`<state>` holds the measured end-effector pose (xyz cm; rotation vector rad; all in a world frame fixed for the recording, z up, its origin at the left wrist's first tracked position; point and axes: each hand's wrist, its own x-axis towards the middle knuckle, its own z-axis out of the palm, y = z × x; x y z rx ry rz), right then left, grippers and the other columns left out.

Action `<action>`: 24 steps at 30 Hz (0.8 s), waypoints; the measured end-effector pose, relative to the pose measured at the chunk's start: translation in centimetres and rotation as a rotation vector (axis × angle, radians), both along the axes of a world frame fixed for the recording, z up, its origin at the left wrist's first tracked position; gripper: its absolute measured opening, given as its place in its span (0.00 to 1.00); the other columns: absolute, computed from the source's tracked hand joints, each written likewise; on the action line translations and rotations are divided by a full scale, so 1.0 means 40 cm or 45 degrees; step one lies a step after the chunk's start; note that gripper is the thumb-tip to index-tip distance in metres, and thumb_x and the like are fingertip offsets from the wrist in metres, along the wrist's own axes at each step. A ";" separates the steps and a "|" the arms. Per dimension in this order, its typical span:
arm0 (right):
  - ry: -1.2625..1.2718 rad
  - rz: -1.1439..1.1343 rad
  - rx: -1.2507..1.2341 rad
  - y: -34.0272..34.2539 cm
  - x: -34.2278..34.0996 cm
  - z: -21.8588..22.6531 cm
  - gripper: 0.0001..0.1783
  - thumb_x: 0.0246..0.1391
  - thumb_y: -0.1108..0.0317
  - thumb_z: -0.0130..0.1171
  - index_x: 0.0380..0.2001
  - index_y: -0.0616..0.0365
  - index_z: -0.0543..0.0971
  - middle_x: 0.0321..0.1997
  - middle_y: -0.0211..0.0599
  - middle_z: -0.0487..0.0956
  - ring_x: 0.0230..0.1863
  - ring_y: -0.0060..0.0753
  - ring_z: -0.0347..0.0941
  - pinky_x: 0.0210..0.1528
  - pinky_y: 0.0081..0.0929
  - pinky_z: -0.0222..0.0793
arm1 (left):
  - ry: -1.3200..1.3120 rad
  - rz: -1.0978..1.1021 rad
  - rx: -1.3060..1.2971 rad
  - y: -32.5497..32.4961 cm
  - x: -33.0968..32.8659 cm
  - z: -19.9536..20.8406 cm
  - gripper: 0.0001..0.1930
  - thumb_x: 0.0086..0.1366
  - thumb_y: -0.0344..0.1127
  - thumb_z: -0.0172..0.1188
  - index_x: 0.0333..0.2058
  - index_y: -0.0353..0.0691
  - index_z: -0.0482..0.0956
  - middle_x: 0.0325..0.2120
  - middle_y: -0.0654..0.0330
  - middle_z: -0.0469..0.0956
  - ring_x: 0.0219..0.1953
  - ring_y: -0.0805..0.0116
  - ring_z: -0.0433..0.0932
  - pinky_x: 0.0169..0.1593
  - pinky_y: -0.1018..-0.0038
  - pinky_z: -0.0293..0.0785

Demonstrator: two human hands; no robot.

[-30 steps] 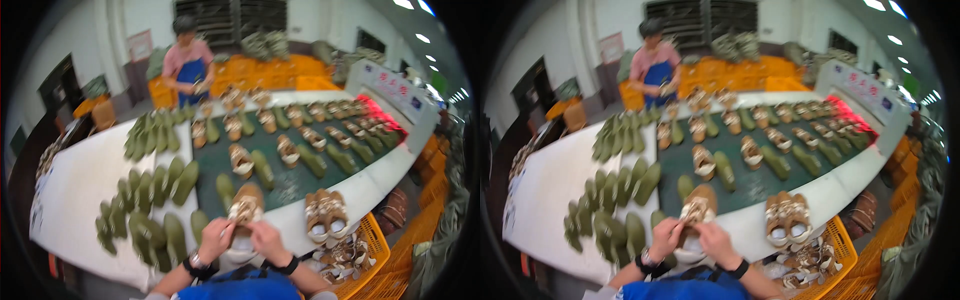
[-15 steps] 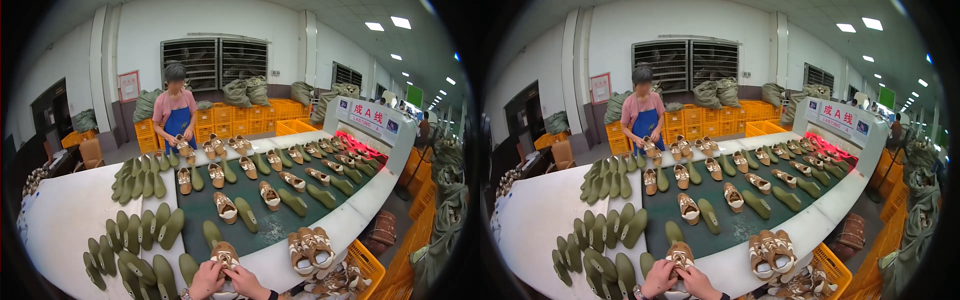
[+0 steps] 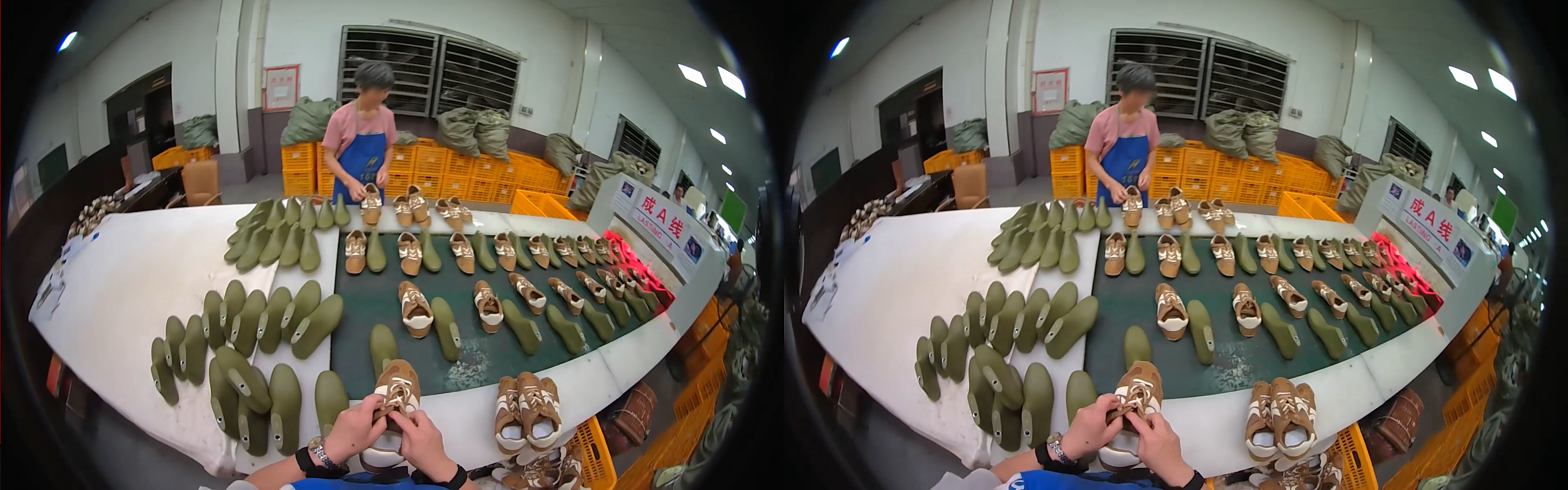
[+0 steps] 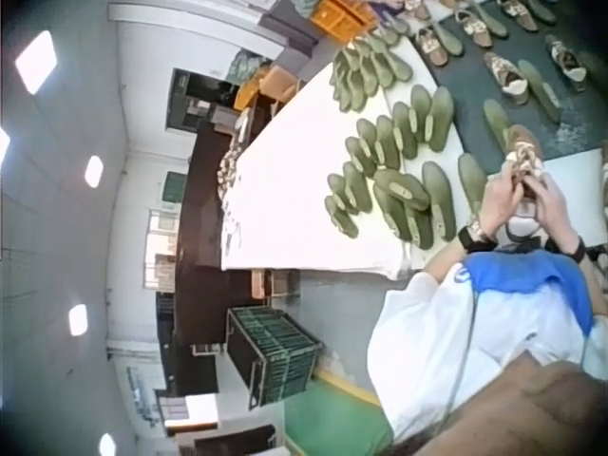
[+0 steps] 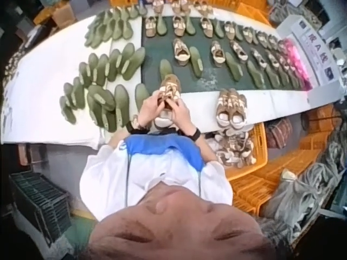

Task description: Organizes shoes and shoe lasts on a production table and in bins within a shoe factory.

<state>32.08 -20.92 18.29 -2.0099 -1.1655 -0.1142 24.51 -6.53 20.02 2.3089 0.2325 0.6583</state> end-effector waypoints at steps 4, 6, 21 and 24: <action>0.036 0.028 -0.007 0.015 0.001 -0.001 0.18 0.43 0.78 0.49 0.38 0.48 0.76 0.30 0.39 0.69 0.30 0.43 0.69 0.30 0.34 0.68 | -0.015 -0.023 0.020 0.002 -0.014 -0.015 0.17 0.52 0.31 0.58 0.40 0.35 0.66 0.28 0.49 0.76 0.30 0.52 0.77 0.33 0.66 0.74; 0.008 0.016 -0.032 0.017 0.001 -0.002 0.15 0.43 0.78 0.49 0.34 0.48 0.76 0.29 0.38 0.69 0.30 0.43 0.69 0.29 0.34 0.67 | -0.004 -0.032 0.012 0.001 -0.019 -0.016 0.17 0.52 0.31 0.57 0.41 0.36 0.66 0.27 0.49 0.76 0.29 0.52 0.76 0.33 0.65 0.73; 0.053 0.093 0.128 0.028 -0.002 0.020 0.10 0.43 0.80 0.49 0.30 0.57 0.74 0.29 0.41 0.71 0.31 0.44 0.70 0.31 0.33 0.68 | -0.014 -0.278 0.166 0.032 0.009 -0.063 0.17 0.53 0.26 0.52 0.43 0.40 0.70 0.37 0.51 0.71 0.37 0.52 0.73 0.36 0.67 0.72; -0.013 0.053 0.195 0.032 0.007 0.020 0.10 0.45 0.81 0.49 0.32 0.58 0.73 0.28 0.41 0.71 0.29 0.46 0.70 0.30 0.34 0.68 | 0.137 -0.223 0.213 0.022 0.012 -0.046 0.15 0.51 0.24 0.51 0.40 0.40 0.72 0.35 0.54 0.70 0.39 0.54 0.71 0.39 0.68 0.71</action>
